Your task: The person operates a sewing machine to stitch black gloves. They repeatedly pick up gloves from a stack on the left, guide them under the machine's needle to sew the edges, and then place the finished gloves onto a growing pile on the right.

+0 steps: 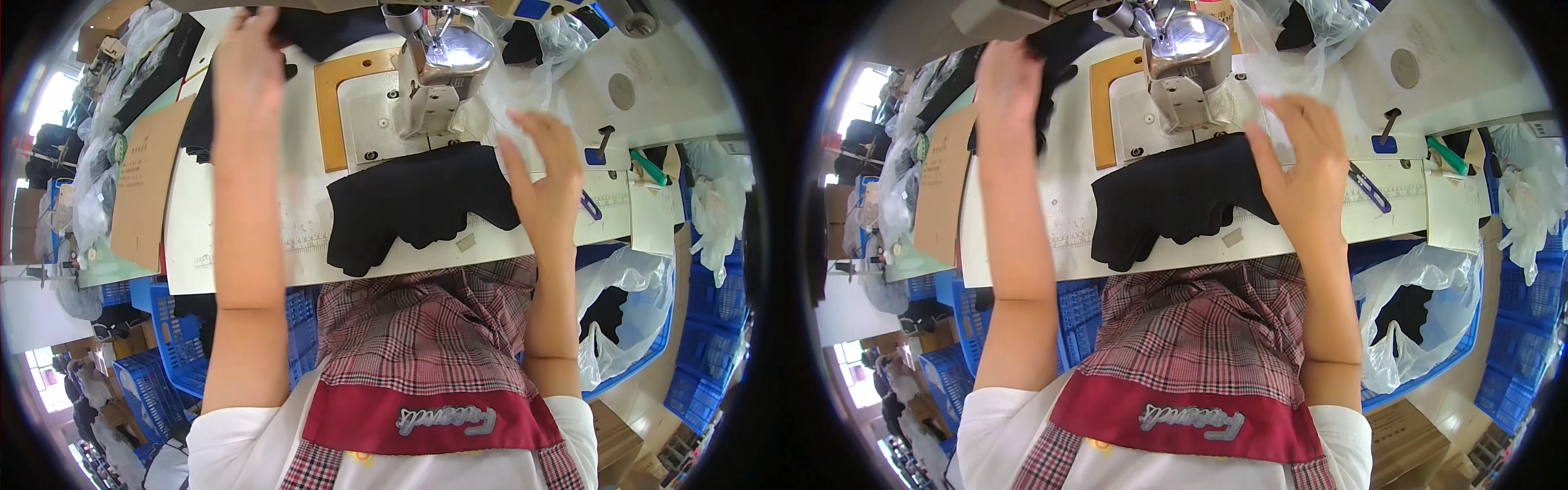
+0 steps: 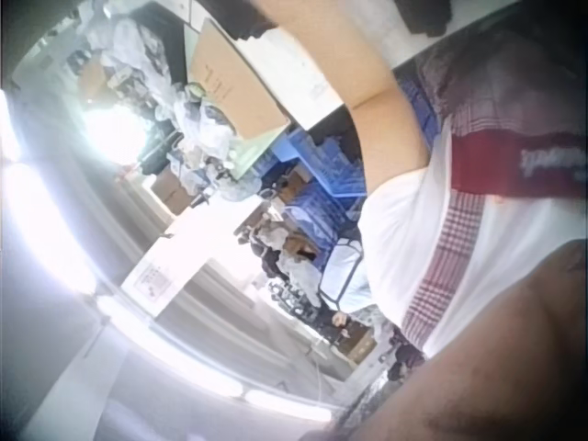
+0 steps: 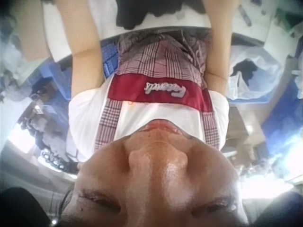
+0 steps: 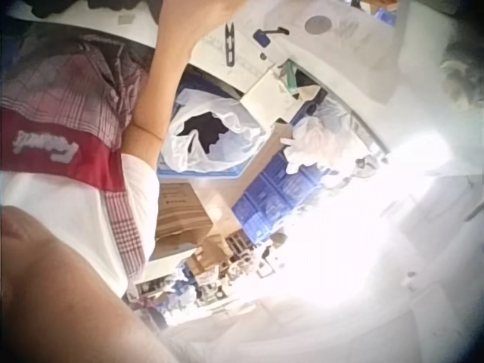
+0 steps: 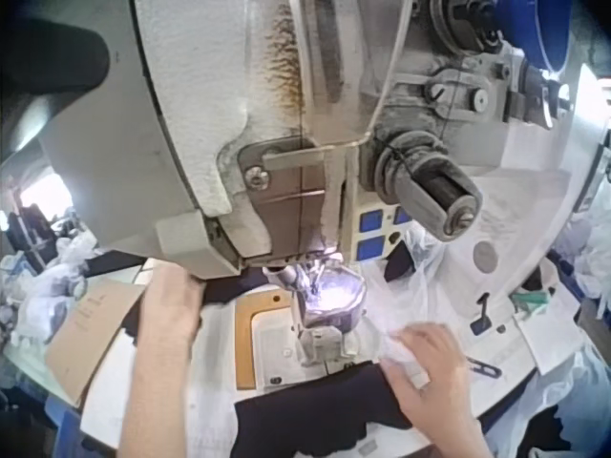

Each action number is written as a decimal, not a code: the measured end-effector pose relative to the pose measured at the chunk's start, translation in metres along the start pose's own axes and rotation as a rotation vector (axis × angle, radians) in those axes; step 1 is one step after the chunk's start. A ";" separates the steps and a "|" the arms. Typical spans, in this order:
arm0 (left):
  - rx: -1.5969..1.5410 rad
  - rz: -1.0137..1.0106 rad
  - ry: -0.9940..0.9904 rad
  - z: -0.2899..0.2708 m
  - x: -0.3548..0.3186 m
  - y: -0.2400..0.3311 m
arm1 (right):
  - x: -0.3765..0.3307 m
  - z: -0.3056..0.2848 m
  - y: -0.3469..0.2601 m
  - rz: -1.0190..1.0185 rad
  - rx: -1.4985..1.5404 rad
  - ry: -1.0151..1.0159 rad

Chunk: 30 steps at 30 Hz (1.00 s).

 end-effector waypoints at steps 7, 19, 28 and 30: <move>0.186 -0.174 0.010 -0.109 0.050 -0.085 | -0.040 0.022 0.006 0.085 -0.208 -0.303; 0.353 0.441 0.157 -0.064 -0.054 0.022 | -0.030 0.022 0.004 0.152 -0.049 -0.305; -0.241 0.018 -0.482 0.040 -0.131 0.100 | 0.038 0.003 -0.027 0.245 0.516 -0.151; -0.333 -0.107 -0.446 0.040 -0.120 0.097 | 0.049 -0.008 -0.032 -0.004 0.343 -0.179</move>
Point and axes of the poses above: each hand's wrist, its own x-axis towards the middle knuckle, its own z-axis out of the palm, y = z × x, the point moved 5 cm from there along x, towards the middle knuckle, and after that the axes turned 10 degrees about y, right-handed, at the moved point
